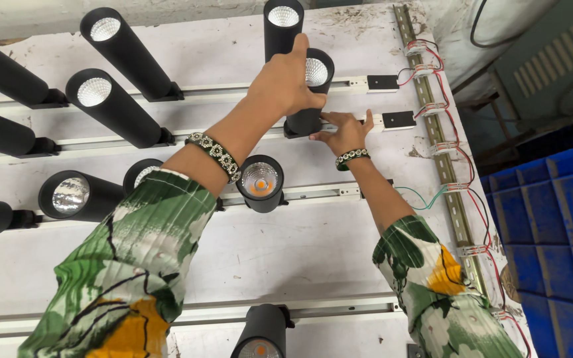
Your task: The person pushes several cylindrical black light fixtures into place along aluminum tracks and presses wire connectors into the base of each unit.
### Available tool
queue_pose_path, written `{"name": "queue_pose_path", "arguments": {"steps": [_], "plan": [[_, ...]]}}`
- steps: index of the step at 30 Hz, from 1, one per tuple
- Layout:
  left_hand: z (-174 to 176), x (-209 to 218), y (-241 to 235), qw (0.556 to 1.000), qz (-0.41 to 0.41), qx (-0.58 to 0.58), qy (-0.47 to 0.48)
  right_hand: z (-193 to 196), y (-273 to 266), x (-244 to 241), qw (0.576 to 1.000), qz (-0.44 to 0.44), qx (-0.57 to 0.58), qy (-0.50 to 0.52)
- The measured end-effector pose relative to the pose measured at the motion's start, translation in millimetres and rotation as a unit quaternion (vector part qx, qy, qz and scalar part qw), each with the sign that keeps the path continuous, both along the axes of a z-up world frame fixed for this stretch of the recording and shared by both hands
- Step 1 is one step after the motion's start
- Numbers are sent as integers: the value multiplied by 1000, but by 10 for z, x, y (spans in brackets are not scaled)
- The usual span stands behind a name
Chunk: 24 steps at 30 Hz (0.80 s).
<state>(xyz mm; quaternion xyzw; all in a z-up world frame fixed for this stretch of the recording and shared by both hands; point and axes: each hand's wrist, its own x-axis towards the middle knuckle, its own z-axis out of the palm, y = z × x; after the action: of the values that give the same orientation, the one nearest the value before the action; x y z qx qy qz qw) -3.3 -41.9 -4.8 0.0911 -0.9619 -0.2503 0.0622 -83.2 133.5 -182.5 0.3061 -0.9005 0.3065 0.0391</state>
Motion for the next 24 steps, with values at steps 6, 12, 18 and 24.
{"name": "queue_pose_path", "arguments": {"steps": [6,12,18,24], "plan": [[-4,-92,-14,1000,-16,6,18,45,-39,-57,998,-15,47,-36],[31,-63,-8,999,-29,-4,-19,29,-14,-131,996,-7,71,-49],[-58,63,47,999,-27,21,26,-12,11,-151,998,21,51,-3],[-42,82,-112,1000,-10,8,1,77,2,-83,998,30,57,-25]]}}
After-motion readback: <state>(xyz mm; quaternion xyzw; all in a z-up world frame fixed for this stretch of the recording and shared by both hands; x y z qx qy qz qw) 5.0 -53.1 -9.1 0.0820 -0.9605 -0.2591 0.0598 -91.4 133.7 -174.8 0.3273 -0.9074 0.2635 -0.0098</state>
